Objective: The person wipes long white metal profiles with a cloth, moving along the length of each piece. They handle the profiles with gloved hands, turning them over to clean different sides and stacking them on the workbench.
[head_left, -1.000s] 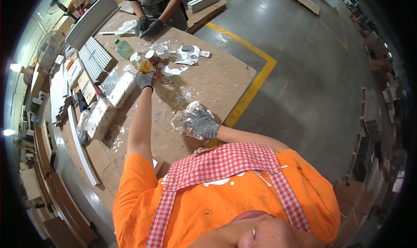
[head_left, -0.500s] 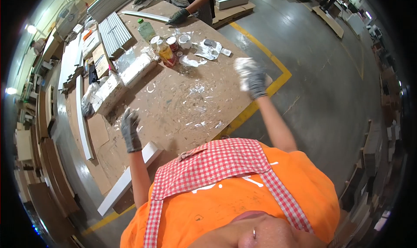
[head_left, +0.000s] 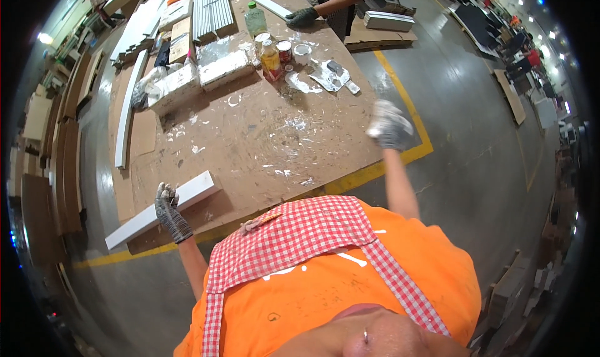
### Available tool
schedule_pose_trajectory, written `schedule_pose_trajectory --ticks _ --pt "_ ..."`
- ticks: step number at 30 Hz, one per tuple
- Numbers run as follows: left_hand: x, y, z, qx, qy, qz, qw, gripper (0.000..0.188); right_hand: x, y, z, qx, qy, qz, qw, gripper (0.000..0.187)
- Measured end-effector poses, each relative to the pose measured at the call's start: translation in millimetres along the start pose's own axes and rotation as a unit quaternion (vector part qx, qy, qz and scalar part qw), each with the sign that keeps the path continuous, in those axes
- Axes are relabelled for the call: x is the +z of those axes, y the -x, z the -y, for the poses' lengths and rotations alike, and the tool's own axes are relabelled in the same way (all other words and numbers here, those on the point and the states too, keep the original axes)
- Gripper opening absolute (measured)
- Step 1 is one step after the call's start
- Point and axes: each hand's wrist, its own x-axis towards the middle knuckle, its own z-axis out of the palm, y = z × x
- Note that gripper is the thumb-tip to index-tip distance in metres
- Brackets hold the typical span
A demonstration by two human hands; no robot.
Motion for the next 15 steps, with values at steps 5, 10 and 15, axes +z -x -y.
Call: schedule_pose_trajectory --ticks 5,10,15 --pt "7.5 35.7 12.4 0.045 -0.038 -0.009 0.998 0.03 -86.9 -2.2 -137.6 -0.041 0.021 -0.061 0.997 0.027" --pt "73.2 77.3 0.4 0.096 -0.094 0.049 0.99 0.029 -101.5 3.1 -93.8 0.201 -0.252 0.14 0.936 0.035" --pt "106.6 107.3 2.8 0.206 -0.278 0.1 0.933 0.02 -76.7 -12.9 -55.4 0.107 -0.485 0.002 0.868 0.041"
